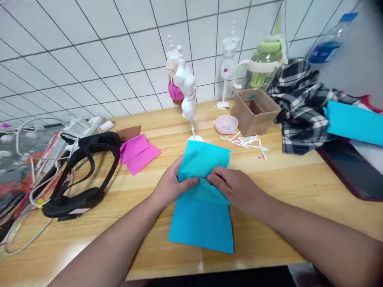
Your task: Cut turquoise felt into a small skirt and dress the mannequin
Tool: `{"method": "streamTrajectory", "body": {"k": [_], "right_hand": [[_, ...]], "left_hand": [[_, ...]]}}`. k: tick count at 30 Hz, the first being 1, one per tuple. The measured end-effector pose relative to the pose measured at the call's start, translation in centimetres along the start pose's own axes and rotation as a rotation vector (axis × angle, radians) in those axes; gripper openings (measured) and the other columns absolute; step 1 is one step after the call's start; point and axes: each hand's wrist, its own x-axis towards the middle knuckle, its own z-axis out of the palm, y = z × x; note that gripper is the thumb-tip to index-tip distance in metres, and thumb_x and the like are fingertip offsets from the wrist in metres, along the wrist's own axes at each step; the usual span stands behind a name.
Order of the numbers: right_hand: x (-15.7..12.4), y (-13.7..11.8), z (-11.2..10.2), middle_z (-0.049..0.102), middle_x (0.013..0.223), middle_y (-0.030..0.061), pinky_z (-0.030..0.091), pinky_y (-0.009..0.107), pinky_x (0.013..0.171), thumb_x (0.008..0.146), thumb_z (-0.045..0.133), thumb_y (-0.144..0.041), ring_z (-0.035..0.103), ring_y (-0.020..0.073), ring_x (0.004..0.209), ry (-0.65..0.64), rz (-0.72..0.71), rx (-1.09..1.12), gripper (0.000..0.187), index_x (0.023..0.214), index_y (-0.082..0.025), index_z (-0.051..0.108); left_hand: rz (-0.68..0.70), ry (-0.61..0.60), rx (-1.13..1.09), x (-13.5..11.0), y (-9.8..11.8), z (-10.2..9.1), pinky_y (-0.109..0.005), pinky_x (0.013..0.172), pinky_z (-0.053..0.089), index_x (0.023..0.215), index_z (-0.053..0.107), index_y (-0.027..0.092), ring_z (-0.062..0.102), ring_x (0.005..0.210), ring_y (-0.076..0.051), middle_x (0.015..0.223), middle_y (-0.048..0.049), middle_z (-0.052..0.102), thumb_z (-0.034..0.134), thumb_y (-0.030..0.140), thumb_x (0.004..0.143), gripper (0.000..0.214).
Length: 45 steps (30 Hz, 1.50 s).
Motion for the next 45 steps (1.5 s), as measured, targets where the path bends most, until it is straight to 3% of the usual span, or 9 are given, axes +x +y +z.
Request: {"method": "streamTrajectory", "body": {"k": [32,38,45], "right_hand": [[-0.47,0.07,-0.54,0.059,0.072,-0.0006,0.026,0.029,0.061,0.101,0.030,-0.048,0.054,0.0161,0.070,-0.012,-0.020,-0.008,0.041,0.079,-0.022,0.052],[-0.67,-0.09,-0.53,0.057,0.070,-0.0008,0.025,0.029,0.060,0.101,0.029,-0.049,0.051,0.0150,0.067,-0.007,-0.025,-0.021,0.042,0.077,-0.021,0.049],[-0.55,-0.15,0.03,0.057,0.070,-0.0010,0.025,0.029,0.059,0.100,0.032,-0.049,0.052,0.0148,0.068,-0.016,-0.012,-0.039,0.040,0.076,-0.021,0.047]], "left_hand": [[0.026,-0.001,-0.045,0.06,-0.10,0.13,-0.039,0.086,0.055,0.133,0.052,0.021,0.064,0.111,-0.033,0.126,-0.0108,0.066,0.082,0.035,0.071,0.070],[0.003,-0.003,0.031,0.01,0.04,0.28,-0.042,0.095,0.052,0.141,0.046,0.020,0.059,0.119,-0.035,0.139,-0.0132,0.057,0.083,0.034,0.069,0.083],[0.022,-0.048,0.038,0.02,0.23,0.78,-0.041,0.095,0.052,0.143,0.045,0.020,0.061,0.117,-0.033,0.134,-0.0115,0.062,0.082,0.033,0.070,0.082]]}}
